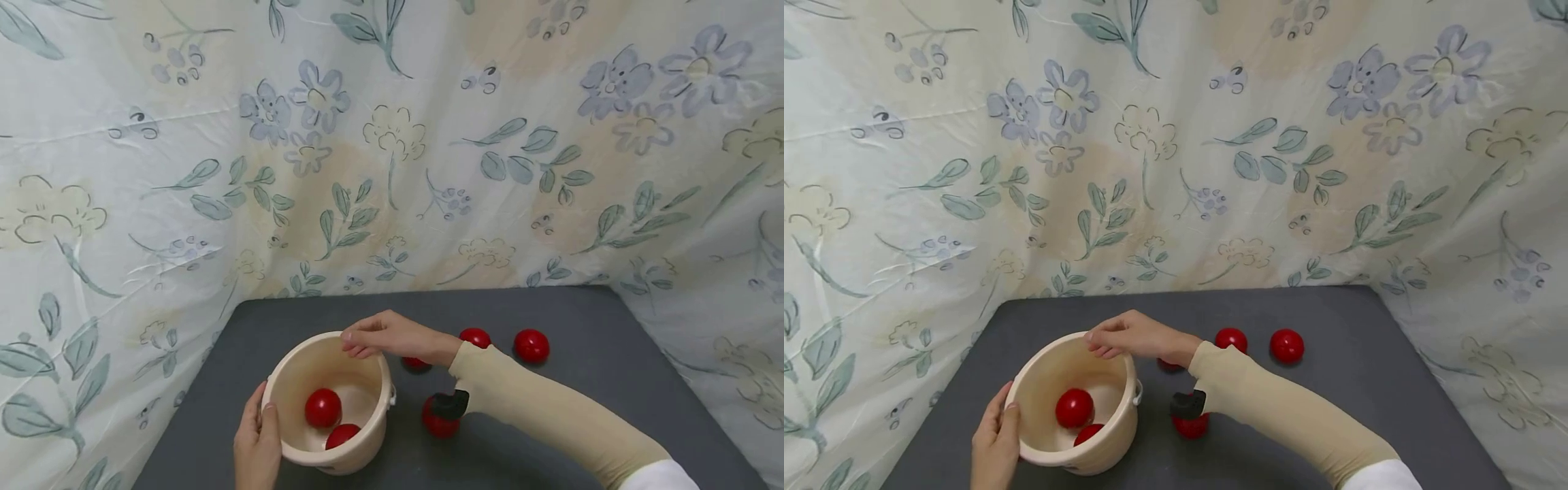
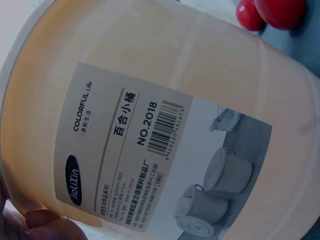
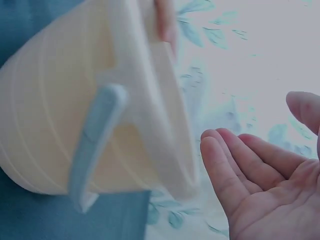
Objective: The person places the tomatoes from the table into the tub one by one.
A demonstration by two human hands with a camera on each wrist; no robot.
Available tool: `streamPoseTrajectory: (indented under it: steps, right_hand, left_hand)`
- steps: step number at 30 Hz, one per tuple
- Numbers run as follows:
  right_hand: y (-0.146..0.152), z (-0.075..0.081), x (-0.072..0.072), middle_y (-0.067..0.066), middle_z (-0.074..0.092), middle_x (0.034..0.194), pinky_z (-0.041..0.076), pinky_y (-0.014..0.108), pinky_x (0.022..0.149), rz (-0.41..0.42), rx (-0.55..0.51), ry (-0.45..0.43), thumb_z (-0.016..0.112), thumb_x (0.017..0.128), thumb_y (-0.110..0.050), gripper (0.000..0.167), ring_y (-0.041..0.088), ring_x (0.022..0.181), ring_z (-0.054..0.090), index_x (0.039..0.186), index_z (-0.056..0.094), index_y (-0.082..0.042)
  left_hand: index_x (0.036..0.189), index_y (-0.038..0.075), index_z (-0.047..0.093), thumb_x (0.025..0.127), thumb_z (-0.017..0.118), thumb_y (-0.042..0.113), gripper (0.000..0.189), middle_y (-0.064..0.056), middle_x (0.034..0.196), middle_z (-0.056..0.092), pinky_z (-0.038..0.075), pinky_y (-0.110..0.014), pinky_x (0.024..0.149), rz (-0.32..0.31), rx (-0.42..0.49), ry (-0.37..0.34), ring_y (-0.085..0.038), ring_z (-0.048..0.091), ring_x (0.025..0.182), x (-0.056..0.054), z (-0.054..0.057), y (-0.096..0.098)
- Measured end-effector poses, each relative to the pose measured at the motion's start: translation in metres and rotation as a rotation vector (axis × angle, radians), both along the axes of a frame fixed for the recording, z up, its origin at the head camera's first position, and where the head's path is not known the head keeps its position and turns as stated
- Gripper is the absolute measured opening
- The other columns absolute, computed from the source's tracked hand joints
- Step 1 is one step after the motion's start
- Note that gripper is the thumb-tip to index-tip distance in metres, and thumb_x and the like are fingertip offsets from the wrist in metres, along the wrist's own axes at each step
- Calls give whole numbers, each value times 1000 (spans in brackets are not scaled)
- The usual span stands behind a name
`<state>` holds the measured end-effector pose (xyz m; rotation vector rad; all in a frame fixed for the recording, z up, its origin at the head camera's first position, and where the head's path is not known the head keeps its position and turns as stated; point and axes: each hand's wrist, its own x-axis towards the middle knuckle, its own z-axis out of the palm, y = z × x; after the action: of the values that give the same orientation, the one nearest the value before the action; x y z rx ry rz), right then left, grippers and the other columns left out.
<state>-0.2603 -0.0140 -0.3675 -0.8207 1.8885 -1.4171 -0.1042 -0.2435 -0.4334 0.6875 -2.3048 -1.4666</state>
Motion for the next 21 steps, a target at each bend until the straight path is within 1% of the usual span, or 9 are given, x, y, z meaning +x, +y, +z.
streamPoseTrajectory:
  steps: [1, 3, 4, 6, 8, 15, 17, 18, 21]
  right_hand:
    - [5, 2, -1, 9, 72, 129, 54, 41, 104, -16, -21, -14, 62, 99, -41, 44, 29, 119, 67, 133, 67, -13]
    - [16, 6, -2, 9, 70, 132, 54, 39, 104, -45, -47, -23, 61, 100, -42, 45, 32, 122, 66, 135, 66, -14]
    - [22, 8, -2, 9, 70, 132, 55, 37, 103, -55, -61, -22, 60, 101, -42, 46, 32, 122, 66, 136, 64, -14]
    - [35, 12, -1, 8, 69, 133, 55, 35, 102, -77, -93, -18, 59, 102, -41, 46, 30, 121, 67, 138, 63, -13]
    - [48, 17, 1, 8, 68, 135, 54, 37, 104, -102, -120, -7, 57, 103, -41, 46, 28, 121, 67, 139, 61, -13]
    - [92, 27, 3, 7, 65, 140, 50, 40, 109, -254, -143, 25, 53, 103, -46, 47, 22, 126, 64, 141, 59, -18]
    - [102, 28, 4, 6, 65, 139, 50, 39, 110, -296, -146, 40, 52, 103, -48, 48, 22, 127, 64, 140, 59, -19]
    - [107, 29, 5, 7, 65, 139, 49, 40, 110, -311, -151, 57, 52, 103, -48, 48, 23, 127, 63, 140, 60, -18]
    - [119, 29, 10, 10, 64, 140, 47, 44, 113, -353, -149, 141, 50, 105, -47, 49, 26, 128, 62, 141, 59, -15]
  left_hand:
    - [154, 6, 40, 109, 36, 25, 50, -28, 152, 47, 58, -40, 94, -3, 1, 1, -42, 54, 130, 0, 0, 0]
    - [154, 6, 41, 109, 36, 24, 50, -27, 153, 47, 56, -43, 97, -4, 0, -1, -42, 53, 132, -1, 1, 0]
    - [155, 7, 41, 109, 36, 24, 50, -26, 153, 47, 56, -41, 97, -5, 1, -2, -42, 53, 132, -1, 1, 1]
    - [154, 7, 41, 109, 37, 24, 49, -27, 152, 47, 57, -26, 91, -6, -3, -4, -41, 53, 132, -1, 0, 0]
    - [154, 7, 41, 108, 37, 23, 49, -27, 151, 49, 54, -15, 83, -2, -2, -2, -40, 54, 131, -1, -1, 0]
    - [154, 5, 42, 108, 37, 22, 49, -31, 144, 53, 50, -11, 71, 9, -1, -3, -39, 58, 124, 0, -1, -1]
    - [153, 5, 43, 108, 38, 21, 48, -31, 143, 54, 48, -8, 70, 10, -10, 1, -34, 61, 120, 0, -2, -1]
    - [153, 5, 43, 108, 39, 21, 48, -31, 143, 54, 47, -7, 69, 10, -14, 2, -29, 64, 117, 0, -3, -2]
    - [152, 5, 44, 108, 39, 21, 48, -30, 143, 54, 46, -4, 69, 5, -26, 3, -26, 64, 115, 0, -4, -2]
